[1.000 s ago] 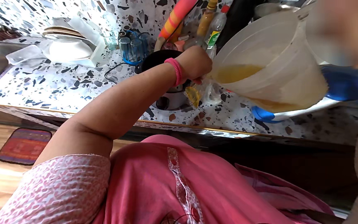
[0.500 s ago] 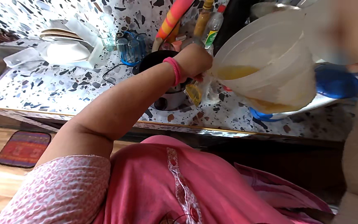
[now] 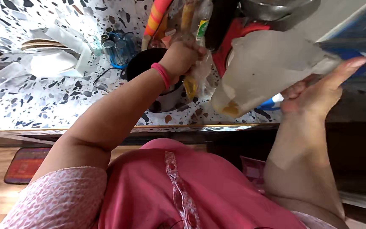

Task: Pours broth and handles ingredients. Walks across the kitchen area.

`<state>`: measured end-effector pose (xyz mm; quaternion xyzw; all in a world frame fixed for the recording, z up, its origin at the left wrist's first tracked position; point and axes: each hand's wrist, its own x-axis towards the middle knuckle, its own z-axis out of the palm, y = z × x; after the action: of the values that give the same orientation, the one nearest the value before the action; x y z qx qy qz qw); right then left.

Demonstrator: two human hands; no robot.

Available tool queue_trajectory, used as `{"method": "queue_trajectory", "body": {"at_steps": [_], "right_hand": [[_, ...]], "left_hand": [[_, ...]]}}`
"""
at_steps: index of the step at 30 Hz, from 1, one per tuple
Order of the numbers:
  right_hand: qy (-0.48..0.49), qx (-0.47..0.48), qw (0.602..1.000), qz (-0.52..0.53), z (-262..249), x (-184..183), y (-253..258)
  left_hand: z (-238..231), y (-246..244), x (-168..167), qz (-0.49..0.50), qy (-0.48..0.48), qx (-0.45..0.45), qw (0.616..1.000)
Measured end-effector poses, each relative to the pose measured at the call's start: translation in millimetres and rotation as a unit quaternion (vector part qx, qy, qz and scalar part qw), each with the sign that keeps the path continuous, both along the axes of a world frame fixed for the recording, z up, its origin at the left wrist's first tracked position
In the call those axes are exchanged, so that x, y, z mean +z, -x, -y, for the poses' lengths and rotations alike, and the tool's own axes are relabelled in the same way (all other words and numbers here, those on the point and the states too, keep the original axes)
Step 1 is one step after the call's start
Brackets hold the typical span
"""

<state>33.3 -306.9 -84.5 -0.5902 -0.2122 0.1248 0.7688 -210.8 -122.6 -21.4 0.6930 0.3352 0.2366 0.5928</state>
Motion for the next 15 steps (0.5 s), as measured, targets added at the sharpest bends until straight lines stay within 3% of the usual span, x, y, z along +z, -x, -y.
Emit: {"method": "queue_trajectory", "body": {"at_steps": [6, 12, 15], "right_hand": [[0.037, -0.107, 0.993, 0.028, 19, -59, -20], [0.173, -0.206, 0.963, -0.017, -5, -115, -15], [0.214, -0.211, 0.954, -0.012, -20, -132, -13]], "left_hand": [[7, -38, -42, -0.057, -0.001, -0.03, 0.998], [29, -78, -122, -0.145, 0.172, -0.021, 0.974], [23, -86, -156, -0.235, 0.057, -0.107, 0.964]]}}
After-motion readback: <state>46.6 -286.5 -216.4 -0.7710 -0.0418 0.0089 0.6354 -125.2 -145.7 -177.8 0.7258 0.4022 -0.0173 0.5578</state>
